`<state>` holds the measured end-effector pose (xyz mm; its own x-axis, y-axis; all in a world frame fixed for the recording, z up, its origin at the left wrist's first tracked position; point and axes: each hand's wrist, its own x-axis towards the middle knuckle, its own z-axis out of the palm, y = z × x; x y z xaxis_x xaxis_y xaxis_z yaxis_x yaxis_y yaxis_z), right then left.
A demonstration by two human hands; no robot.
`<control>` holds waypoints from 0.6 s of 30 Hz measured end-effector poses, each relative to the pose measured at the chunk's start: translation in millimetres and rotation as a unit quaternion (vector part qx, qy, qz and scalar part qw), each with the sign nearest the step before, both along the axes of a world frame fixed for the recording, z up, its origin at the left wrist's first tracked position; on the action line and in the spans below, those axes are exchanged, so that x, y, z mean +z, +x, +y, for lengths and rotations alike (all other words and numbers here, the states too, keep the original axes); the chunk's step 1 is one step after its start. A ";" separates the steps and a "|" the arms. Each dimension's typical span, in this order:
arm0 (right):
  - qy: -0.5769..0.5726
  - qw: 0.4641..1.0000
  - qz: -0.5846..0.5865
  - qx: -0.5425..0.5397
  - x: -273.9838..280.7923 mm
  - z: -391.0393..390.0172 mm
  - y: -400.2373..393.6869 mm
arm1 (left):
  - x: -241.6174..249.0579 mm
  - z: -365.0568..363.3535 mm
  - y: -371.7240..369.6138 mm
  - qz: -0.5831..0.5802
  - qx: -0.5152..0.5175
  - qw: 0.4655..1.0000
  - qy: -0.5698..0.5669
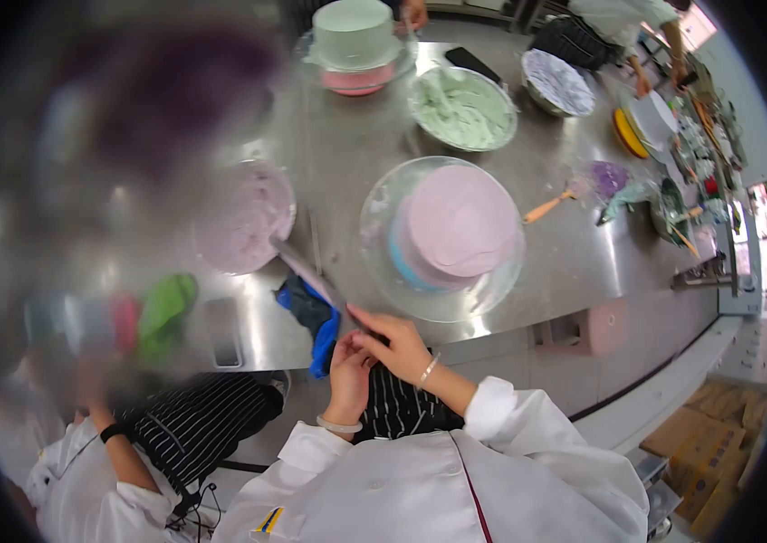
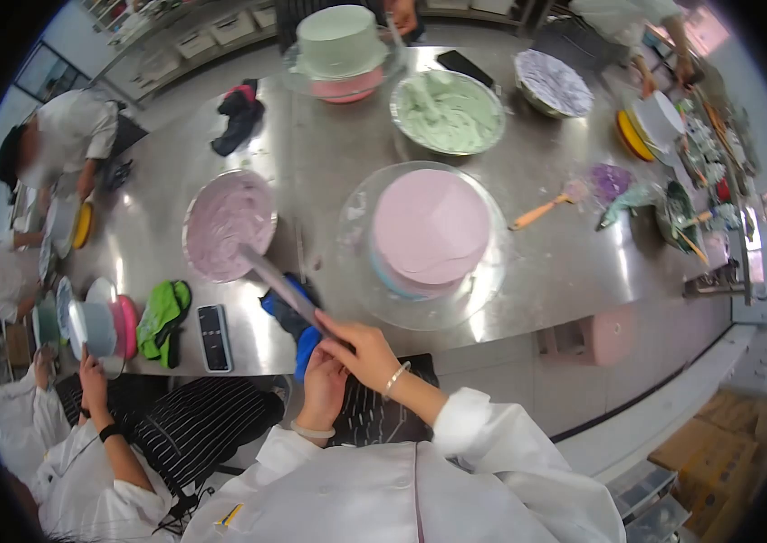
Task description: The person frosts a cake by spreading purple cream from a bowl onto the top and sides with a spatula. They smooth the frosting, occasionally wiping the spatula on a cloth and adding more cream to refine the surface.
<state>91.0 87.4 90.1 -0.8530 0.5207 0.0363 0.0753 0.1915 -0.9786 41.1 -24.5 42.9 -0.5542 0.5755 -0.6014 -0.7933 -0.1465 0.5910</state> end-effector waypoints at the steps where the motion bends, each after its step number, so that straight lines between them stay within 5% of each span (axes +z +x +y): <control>1: 0.021 0.999 -0.031 -0.016 -6.8 -3.5 -27.7 | 2.0 -14.1 -10.7 0.013 0.016 1.000 -0.006; 6: 0.275 0.958 -0.040 -0.074 -93.6 -19.7 -137.7 | -3.1 -64.9 -49.3 0.042 0.090 0.993 -0.065; 8: 0.268 0.947 -0.157 -0.084 -92.0 -24.2 -105.4 | -2.5 -78.3 -61.4 0.037 0.101 0.992 -0.071; 13: 0.265 0.941 -0.189 -0.089 -80.2 -31.7 2.3 | -20.5 -79.4 -89.6 0.013 0.105 0.994 -0.029; 16: 0.151 0.986 -0.031 -0.069 -74.7 -29.4 -29.4 | -29.6 -72.8 -104.4 0.034 0.094 0.995 -0.021; 18: -0.220 0.975 -0.028 -0.005 -73.0 -30.6 -87.6 | -30.8 -69.3 -109.9 0.058 0.085 0.994 -0.039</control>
<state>3.5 56.9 17.1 -0.8420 0.4839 -0.2384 0.1305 -0.2461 -0.9604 -68.8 -93.8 12.1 -0.7078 0.4207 -0.5675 -0.6870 -0.2229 0.6916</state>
